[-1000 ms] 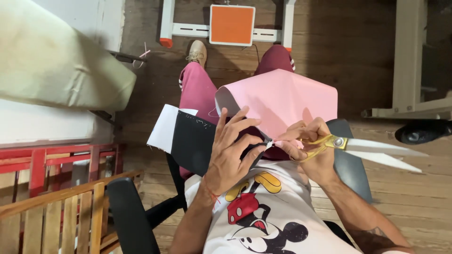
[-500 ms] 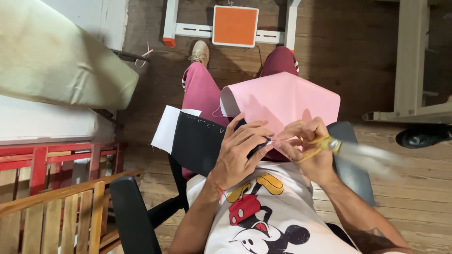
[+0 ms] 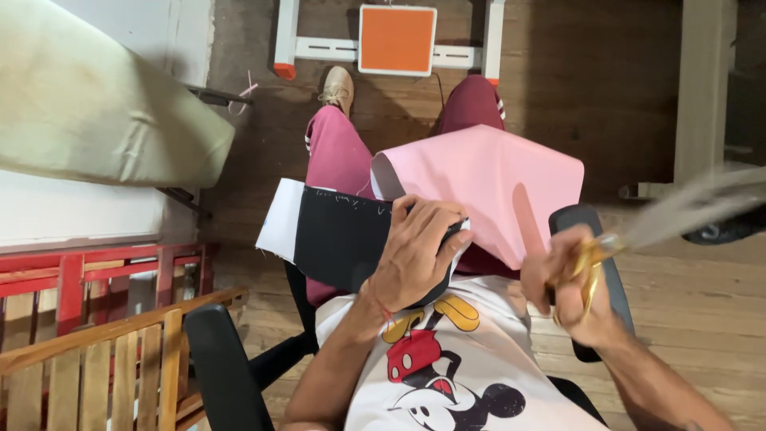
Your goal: Trimming excess pink material from a black leather or fabric piece using scissors.
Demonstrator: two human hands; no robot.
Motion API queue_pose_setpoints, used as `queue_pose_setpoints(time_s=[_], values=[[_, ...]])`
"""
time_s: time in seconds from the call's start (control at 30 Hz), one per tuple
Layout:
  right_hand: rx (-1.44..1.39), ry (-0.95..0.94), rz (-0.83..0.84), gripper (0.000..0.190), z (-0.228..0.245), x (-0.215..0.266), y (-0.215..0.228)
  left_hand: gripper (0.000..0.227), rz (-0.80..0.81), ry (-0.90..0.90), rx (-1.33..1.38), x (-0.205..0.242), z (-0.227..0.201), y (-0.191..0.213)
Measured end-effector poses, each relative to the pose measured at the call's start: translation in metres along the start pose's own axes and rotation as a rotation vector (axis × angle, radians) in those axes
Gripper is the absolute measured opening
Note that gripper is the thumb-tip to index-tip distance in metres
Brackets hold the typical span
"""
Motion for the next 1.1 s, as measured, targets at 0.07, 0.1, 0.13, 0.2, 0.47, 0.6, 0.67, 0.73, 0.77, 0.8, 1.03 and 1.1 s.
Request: queue_pose_setpoints(time_s=[0.07,0.1,0.13,0.2,0.47,0.6,0.67,0.73,0.77,0.8,1.03,1.1], values=[[0.083,-0.249,0.324,0.072,0.002,0.026,-0.037,0.014,0.111,0.042,0.026,-0.01,-0.008,-0.003],[0.086,-0.253,0.316,0.072,-0.005,0.042,-0.032,0.014,0.117,0.042,0.034,-0.011,-0.009,-0.005],[0.083,-0.393,0.445,0.075,-0.024,0.065,-0.039,0.014,0.123,0.036,0.03,-0.013,-0.009,-0.008],[0.078,-0.531,0.575,0.079,-0.042,0.097,-0.045,0.015,0.127,0.027,0.024,-0.015,-0.009,-0.011],[0.363,-0.6,0.614,0.08,-0.076,0.126,-0.039,0.016,0.148,0.03,-0.016,-0.011,-0.012,-0.019],[0.409,-0.627,0.61,0.081,-0.081,0.127,-0.039,0.015,0.178,0.046,-0.006,-0.008,-0.011,-0.022],[0.4,-0.593,0.611,0.078,-0.086,0.125,-0.039,0.014,0.158,0.026,-0.025,-0.01,-0.01,-0.022],[0.406,-0.618,0.616,0.079,-0.088,0.128,-0.039,0.015,0.165,0.036,-0.024,-0.007,-0.008,-0.024],[0.416,-0.641,0.622,0.081,-0.09,0.131,-0.038,0.015,0.167,0.042,-0.024,-0.005,-0.007,-0.024],[0.413,-0.643,0.621,0.081,-0.089,0.129,-0.039,0.015,0.17,0.044,-0.025,-0.006,-0.007,-0.024],[0.414,-0.701,0.627,0.081,-0.088,0.128,-0.04,0.014,0.157,0.045,-0.016,-0.007,-0.006,-0.022],[0.424,-0.716,0.642,0.084,-0.091,0.135,-0.041,0.013,0.154,0.056,-0.002,-0.003,-0.007,-0.02]])
Point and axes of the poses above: each hand's wrist, its own x-axis away from the middle knuckle, its own y-axis out of the back of the hand, z = x × y, the point moved 10 cm from there along -x, towards the middle knuckle, and after that the axes turned 3 degrees about -x, right-handed, at the moved point
